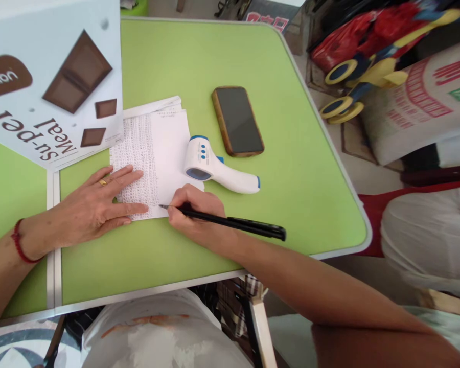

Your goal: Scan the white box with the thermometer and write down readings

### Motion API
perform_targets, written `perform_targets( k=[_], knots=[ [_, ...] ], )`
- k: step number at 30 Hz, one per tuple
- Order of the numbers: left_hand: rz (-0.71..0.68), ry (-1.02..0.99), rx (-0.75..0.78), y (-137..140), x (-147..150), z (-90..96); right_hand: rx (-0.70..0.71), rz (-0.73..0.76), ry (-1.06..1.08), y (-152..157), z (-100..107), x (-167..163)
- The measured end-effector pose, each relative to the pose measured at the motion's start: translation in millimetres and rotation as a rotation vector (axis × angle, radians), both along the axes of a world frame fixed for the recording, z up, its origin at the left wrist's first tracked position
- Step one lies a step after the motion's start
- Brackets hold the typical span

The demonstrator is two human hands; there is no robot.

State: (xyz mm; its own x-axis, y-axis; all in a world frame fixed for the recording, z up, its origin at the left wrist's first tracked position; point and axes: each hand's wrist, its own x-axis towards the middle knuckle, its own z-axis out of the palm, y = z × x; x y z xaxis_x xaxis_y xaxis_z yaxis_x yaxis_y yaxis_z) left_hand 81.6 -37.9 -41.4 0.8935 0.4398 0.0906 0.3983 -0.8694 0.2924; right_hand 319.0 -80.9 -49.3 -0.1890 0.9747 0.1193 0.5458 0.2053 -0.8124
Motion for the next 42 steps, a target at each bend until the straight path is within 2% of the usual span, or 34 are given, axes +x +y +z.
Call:
perform_targets(
  k=[4, 9, 15, 20, 23, 26, 36, 42],
  knots=[
    [0.001, -0.005, -0.002, 0, 0, 0.0, 0.044, 0.003, -0.002, -1, -2, 1],
    [0.011, -0.017, -0.004, -1, 0, 0.2, 0.272, -0.059, 0.077, 0, -11, 1],
    [0.018, -0.014, 0.019, -2, -2, 2.4, 0.552, 0.168, 0.076, 12, -14, 4],
    [0.021, -0.073, 0.048, -2, -4, 3.6, 0.657, 0.243, -0.209, 19, -15, 13],
    [0.024, -0.129, 0.068, -1, -5, 3.2, 0.68, 0.28, -0.352, 21, -16, 16],
    [0.029, -0.16, 0.081, -1, -5, 2.5, 0.673, 0.306, -0.398, 23, -19, 16],
    [0.053, -0.154, 0.073, 1, -4, 6.0, 0.607, 0.312, -0.367, 24, -22, 16],
    [0.05, -0.184, 0.099, 2, -4, 5.3, 0.617, 0.324, -0.352, 25, -22, 16]
  ],
)
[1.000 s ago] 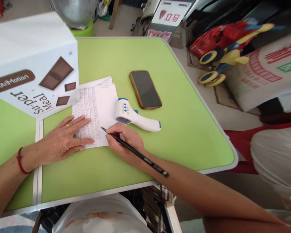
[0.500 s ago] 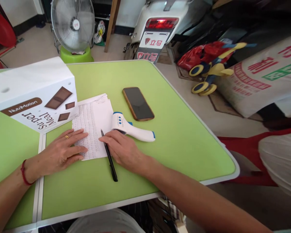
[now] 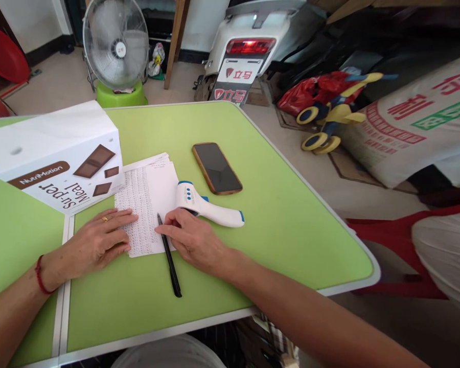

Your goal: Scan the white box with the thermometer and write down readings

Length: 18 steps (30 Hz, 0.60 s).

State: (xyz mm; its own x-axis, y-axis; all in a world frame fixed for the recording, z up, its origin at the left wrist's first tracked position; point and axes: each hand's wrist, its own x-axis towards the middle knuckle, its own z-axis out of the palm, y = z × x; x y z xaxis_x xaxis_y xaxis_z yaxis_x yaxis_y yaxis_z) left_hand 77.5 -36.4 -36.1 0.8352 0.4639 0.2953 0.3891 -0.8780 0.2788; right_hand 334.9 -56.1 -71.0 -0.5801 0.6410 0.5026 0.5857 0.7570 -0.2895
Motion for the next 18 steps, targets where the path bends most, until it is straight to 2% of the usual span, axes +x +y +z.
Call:
perform_targets(
  k=[7, 14, 16, 18],
  knots=[
    [0.051, -0.009, 0.044, 0, -3, 2.0, -0.003, 0.006, 0.049, -1, 2, 0],
    [0.04, -0.051, 0.068, 0, 1, 4.6, 0.037, 0.021, 0.125, -1, 7, -1],
    [0.049, -0.069, 0.118, -1, 1, 8.4, 0.059, 0.017, 0.159, 0, 9, -2],
    [0.119, -0.146, 0.242, -2, -3, 13.9, 0.086, 0.005, 0.202, 1, 12, 0]
  ],
)
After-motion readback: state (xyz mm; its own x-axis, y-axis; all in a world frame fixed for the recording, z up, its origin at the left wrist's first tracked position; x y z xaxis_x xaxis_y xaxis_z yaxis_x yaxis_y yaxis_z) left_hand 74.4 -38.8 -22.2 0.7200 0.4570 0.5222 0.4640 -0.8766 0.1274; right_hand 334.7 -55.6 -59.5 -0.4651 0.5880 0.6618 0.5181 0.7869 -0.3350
